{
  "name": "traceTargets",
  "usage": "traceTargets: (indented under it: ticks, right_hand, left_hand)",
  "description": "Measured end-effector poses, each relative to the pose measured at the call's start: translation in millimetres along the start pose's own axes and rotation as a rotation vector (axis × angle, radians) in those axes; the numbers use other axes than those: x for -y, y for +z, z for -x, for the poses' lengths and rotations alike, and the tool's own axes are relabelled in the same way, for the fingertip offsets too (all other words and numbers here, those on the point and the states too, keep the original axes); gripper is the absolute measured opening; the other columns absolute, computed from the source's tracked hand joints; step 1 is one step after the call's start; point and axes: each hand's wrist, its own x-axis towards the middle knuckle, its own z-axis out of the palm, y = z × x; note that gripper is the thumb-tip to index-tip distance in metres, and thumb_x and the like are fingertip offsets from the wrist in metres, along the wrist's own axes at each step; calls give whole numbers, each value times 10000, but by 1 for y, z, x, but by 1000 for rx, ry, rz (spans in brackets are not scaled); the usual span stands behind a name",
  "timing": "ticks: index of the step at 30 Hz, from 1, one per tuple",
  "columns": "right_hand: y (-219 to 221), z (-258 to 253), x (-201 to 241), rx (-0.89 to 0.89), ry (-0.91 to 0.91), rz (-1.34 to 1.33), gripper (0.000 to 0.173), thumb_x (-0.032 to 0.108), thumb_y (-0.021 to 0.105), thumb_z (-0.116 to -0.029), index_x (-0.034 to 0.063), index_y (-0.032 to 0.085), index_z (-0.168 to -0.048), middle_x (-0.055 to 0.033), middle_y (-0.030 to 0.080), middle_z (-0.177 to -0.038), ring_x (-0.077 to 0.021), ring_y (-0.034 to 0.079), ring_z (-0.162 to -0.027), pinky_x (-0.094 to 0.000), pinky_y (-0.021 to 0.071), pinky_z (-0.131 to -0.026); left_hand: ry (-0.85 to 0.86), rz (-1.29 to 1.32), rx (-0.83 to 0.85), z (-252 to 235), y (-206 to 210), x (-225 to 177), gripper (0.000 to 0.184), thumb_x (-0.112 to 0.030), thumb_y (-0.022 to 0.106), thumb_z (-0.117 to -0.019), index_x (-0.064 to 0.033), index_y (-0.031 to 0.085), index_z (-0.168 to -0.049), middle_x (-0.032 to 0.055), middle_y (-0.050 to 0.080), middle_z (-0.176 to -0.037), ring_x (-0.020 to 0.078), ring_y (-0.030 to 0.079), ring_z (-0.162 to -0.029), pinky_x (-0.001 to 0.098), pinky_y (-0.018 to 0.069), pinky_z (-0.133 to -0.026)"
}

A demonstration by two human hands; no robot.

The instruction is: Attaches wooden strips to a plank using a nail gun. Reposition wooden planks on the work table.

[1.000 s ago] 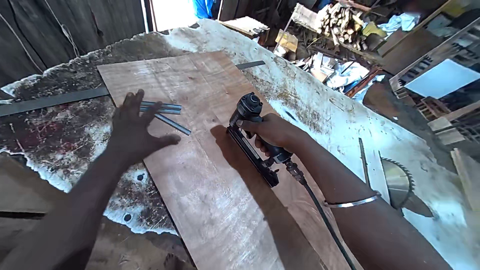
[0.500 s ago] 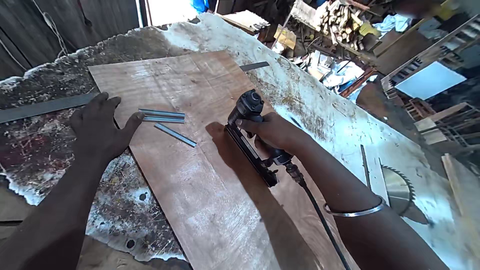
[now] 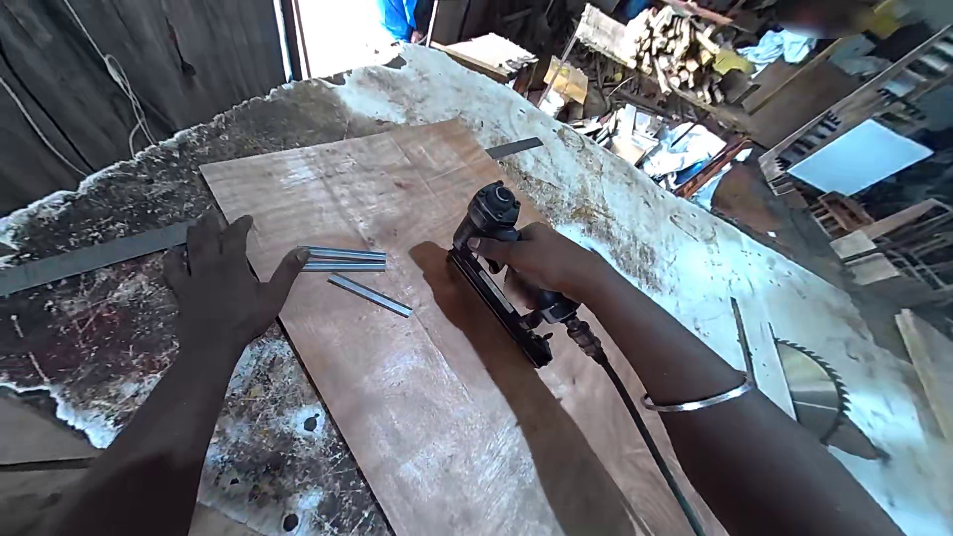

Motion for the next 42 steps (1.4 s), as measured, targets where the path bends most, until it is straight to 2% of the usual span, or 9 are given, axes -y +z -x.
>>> traceTargets:
  ticks: [3,8,15,21,28,33,39,42]
  right_hand:
    - [-2,-4,8,-12,12,-17,606,636,552,-982,38,635,-931,-86,630,-607,-195,623,-457,-380,568,-449]
    - [-2,-13,17,8,6,-19,600,626,541,-993,33,627,-957,-82,620,-612,-183,612,-450,-365,565,-445]
    - [1,-29,36,-10,-4,23,614,641,540,-986,36,638,-948,-87,637,-613,-190,619,-449,-371,566,-442]
    - [-1,-41,50,-15,-6,30,622,649,526,-987,40,638,-932,-82,628,-622,-188,617,-465,-377,568,-461]
    - [-3,-56,61,7,-12,11,594,628,519,-1001,46,637,-987,-87,627,-651,-198,610,-471,-395,570,-466]
    - [-1,-65,72,-18,-14,17,596,634,534,-991,46,630,-977,-86,632,-643,-194,620,-472,-389,573,-466]
    - [-1,-75,84,-17,0,20,607,642,534,-987,44,632,-952,-88,621,-630,-200,615,-470,-397,572,-471]
    - [-2,-78,86,-19,3,9,605,638,540,-986,42,638,-948,-83,620,-626,-196,608,-463,-394,568,-465]
  left_hand:
    - [-56,1,-10,-11,1,1,1038,-933,252,-830,-231,365,-1587,146,345,-1643,368,206,-1560,703,87,-1211]
    - [-80,12,18,-17,-1,-1,1043,-921,227,-850,-213,334,-1608,122,343,-1651,333,212,-1564,686,53,-1222]
    - [-95,-6,45,-22,-1,-2,1123,-973,274,-778,-205,366,-1592,114,370,-1638,324,255,-1552,676,74,-1229]
    - [-89,-21,32,-21,-1,-4,1114,-963,273,-787,-198,371,-1590,101,376,-1637,310,254,-1554,678,71,-1226]
    - [-77,-12,1,-20,2,-3,1078,-938,315,-808,-189,386,-1581,125,370,-1636,320,264,-1549,669,70,-1232]
    - [-66,-33,-8,-20,4,-1,1088,-943,279,-808,-187,385,-1583,116,367,-1640,295,284,-1545,652,78,-1239]
    - [-46,-37,-3,-19,2,-4,1093,-933,280,-813,-161,390,-1579,118,317,-1664,298,265,-1551,652,103,-1235]
    - [-45,-34,0,-19,2,-6,1095,-928,284,-813,-151,391,-1577,90,284,-1682,286,258,-1555,656,104,-1232]
